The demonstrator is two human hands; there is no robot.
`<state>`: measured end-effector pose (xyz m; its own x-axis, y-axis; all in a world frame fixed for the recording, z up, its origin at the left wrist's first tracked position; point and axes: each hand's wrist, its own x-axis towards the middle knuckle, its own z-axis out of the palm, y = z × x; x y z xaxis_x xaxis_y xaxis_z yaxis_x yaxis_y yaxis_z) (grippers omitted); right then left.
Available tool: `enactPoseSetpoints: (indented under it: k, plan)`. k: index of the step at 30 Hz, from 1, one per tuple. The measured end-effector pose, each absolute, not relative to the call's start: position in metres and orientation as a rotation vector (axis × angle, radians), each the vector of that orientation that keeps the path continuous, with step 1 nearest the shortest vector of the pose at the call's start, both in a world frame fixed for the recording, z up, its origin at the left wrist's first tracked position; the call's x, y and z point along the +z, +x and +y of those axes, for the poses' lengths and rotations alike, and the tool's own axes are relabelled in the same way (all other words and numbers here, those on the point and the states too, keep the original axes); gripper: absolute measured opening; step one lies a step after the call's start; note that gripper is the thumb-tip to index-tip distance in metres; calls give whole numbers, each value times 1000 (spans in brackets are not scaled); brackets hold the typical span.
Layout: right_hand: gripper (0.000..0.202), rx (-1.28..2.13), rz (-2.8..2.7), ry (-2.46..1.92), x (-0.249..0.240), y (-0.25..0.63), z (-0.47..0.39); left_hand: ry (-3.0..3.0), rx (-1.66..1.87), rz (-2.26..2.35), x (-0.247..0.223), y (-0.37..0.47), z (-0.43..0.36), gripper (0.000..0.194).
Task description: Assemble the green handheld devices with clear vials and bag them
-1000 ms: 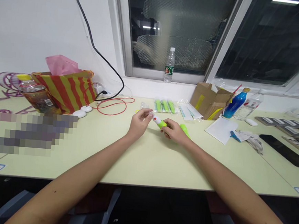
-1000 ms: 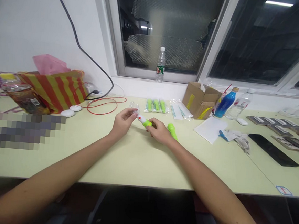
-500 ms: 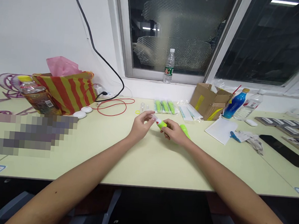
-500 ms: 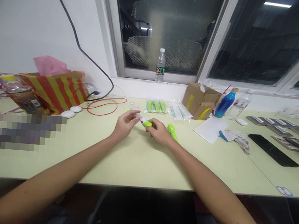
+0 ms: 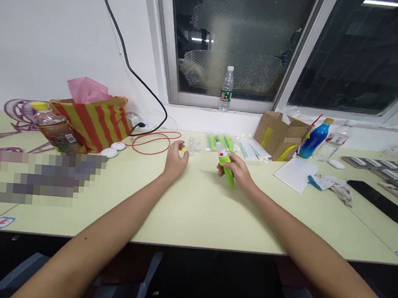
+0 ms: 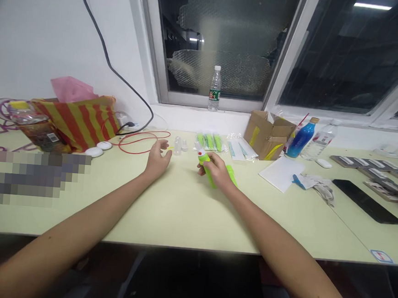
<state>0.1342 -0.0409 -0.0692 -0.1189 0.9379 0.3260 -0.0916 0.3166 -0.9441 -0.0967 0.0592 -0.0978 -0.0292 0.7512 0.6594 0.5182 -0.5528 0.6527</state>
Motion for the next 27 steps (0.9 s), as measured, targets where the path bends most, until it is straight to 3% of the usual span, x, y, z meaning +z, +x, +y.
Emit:
enactPoseSetpoints:
  k: [6,14,17,22,27]
  plan:
    - [19,1116,-1339,-784,-74,135,-38,2187,1514,1387,-105,-103,91,49]
    - [23,1100,-1385,-828,-73,131,-41,2311,1325,1350,-110,-91,101,44]
    - [27,1076,-1406,-879,-77,131,-39,2125,1402,1260,-106,-89,87,38]
    - [43,1073,-1429,-1025,-82,131,-37,1615,1646,928,-84,-74,52,45]
    - [49,1158,-1473,-1010,-79,129,-41,1515,1704,768,-71,-56,33,49]
